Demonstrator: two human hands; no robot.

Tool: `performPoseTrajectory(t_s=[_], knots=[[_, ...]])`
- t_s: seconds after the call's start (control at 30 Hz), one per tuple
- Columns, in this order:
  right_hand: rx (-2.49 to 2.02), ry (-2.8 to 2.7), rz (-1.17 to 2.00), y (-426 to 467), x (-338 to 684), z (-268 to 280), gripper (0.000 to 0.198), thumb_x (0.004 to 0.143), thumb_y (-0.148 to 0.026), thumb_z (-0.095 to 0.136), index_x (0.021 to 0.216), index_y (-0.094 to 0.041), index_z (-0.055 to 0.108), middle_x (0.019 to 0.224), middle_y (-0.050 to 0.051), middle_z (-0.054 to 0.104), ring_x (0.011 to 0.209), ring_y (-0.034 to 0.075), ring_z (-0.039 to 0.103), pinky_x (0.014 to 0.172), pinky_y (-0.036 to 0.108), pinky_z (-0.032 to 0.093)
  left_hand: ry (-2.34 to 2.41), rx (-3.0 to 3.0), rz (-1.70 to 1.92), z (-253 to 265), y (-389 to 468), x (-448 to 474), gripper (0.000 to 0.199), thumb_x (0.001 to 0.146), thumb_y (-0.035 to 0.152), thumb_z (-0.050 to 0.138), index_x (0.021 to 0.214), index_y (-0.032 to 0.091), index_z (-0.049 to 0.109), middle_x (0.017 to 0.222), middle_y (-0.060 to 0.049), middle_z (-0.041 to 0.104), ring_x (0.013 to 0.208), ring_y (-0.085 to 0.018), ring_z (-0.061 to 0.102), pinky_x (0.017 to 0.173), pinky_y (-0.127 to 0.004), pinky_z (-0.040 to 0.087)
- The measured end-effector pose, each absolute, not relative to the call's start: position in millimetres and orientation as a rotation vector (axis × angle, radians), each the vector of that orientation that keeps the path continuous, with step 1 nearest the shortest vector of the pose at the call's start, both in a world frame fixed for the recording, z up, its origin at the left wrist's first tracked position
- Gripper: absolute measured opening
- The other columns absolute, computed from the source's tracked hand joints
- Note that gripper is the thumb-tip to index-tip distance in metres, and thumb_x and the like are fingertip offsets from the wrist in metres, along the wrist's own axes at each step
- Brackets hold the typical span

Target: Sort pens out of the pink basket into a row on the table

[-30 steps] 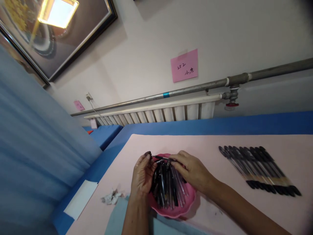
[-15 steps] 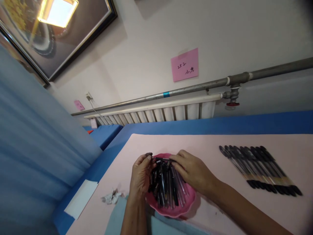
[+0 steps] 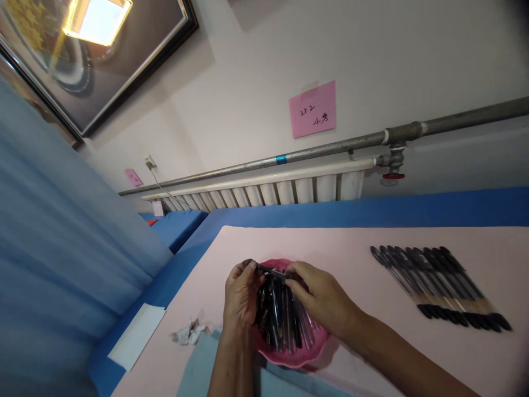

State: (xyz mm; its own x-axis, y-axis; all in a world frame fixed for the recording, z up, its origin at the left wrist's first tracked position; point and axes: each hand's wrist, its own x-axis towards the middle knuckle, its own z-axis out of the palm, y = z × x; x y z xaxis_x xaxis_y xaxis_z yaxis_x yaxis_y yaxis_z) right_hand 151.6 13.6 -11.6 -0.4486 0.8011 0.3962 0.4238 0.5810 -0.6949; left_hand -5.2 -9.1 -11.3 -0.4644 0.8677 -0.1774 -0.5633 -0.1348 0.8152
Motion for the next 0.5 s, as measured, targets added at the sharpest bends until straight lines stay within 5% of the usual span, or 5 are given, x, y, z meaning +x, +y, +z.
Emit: performPoseTrajectory(t_s=[0.5], knots=[[-1.012,-1.758,1.231,7.1,141.1,-11.0,0.013,0.080,-0.023,0.044,0.073,-0.020,0.055,0.065,0.000,0.059,0.062,0.015,0.055,0.058,0.027,0.043,0.963,0.312,1.751,-11.8,-8.9,4.9,0.016,0.062,0.012,0.072,0.070,0.012,0.059,0.064,-0.001,0.064,0.059,-0.011,0.062,0.057,-0.021,0.051]])
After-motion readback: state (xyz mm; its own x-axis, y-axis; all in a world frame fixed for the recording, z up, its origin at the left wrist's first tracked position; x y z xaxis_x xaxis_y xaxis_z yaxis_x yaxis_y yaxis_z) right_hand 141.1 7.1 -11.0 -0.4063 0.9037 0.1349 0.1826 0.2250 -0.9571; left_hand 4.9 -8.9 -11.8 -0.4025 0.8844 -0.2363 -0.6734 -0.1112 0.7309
